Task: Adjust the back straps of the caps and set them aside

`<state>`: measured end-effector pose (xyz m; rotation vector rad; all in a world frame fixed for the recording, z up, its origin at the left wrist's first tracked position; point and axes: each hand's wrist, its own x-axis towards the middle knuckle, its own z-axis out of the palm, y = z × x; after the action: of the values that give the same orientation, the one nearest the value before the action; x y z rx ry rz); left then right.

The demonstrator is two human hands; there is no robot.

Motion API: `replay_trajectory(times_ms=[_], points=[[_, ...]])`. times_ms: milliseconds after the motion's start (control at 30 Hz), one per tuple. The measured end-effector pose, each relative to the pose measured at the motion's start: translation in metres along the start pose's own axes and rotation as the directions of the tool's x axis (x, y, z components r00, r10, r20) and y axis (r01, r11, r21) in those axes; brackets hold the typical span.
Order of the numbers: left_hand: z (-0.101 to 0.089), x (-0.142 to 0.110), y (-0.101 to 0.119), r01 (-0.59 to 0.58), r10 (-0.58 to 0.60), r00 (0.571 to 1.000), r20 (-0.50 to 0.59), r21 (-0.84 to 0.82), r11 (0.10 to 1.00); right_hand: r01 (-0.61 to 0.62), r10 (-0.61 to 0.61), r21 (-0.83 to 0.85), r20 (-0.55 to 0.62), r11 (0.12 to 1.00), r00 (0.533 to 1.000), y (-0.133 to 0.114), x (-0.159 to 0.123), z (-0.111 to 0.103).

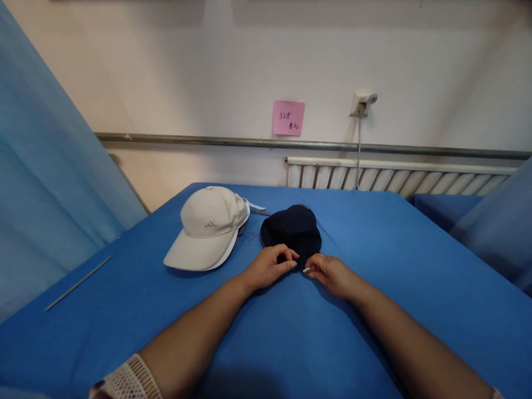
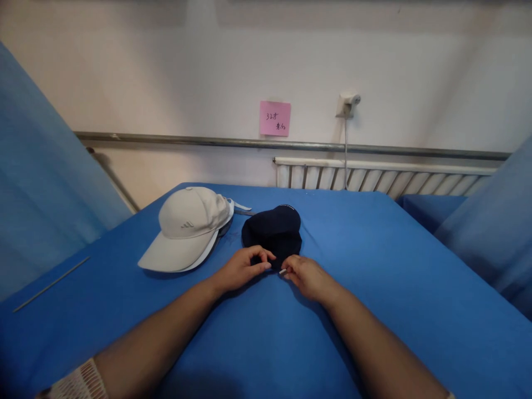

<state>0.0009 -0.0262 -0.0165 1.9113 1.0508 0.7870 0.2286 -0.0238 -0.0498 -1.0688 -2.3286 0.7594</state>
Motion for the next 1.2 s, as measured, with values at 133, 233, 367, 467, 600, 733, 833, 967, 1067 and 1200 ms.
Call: replay_trajectory(times_ms=[133, 233, 367, 467, 600, 733, 833, 967, 1067, 1200], points=[[-0.001, 0.001, 0.002, 0.012, -0.018, 0.979, -0.202, -0.031, 0.999, -0.014, 0.016, 0.017, -0.123, 1.000, 0.992, 0.004, 0.002, -0.002], [-0.001, 0.001, 0.002, 0.002, -0.007, 0.965, -0.261, -0.018, 1.000, -0.030, 0.028, -0.009, -0.198, 1.000, 0.980, 0.009, 0.003, -0.003], [0.001, 0.001, 0.001, 0.010, -0.021, 0.965, -0.260, -0.044, 0.999, -0.090, 0.124, 0.116, -0.327, 0.989, 0.937, 0.011, 0.005, 0.001], [0.004, 0.002, -0.001, 0.017, -0.037, 0.960, -0.278, -0.074, 0.997, -0.067, 0.167, 0.250, -0.405, 0.966, 0.899, 0.008, 0.007, 0.004], [0.007, 0.001, 0.003, 0.032, -0.075, 0.933, -0.352, -0.126, 0.992, 0.000, 0.083, 0.170, -0.482, 0.985, 0.872, 0.005, 0.007, 0.001], [0.007, 0.000, 0.012, 0.034, -0.126, 0.896, -0.426, -0.217, 0.976, 0.033, -0.043, -0.030, -0.438, 0.999, 0.898, 0.010, 0.008, -0.004], [0.007, 0.000, 0.016, 0.009, -0.185, 0.873, -0.452, -0.363, 0.932, 0.013, -0.046, -0.110, -0.308, 0.994, 0.950, 0.016, 0.011, -0.004], [0.006, 0.001, 0.019, -0.054, -0.251, 0.847, -0.468, -0.545, 0.836, -0.057, 0.023, -0.170, -0.196, 0.984, 0.980, 0.019, 0.012, 0.002], [0.006, 0.000, 0.021, -0.061, -0.252, 0.849, -0.465, -0.561, 0.826, -0.065, 0.039, -0.119, -0.210, 0.991, 0.977, 0.018, 0.011, 0.005], [0.011, -0.003, 0.022, -0.041, -0.217, 0.880, -0.423, -0.522, 0.852, -0.042, 0.028, -0.056, -0.243, 0.998, 0.970, 0.016, 0.007, 0.007]])
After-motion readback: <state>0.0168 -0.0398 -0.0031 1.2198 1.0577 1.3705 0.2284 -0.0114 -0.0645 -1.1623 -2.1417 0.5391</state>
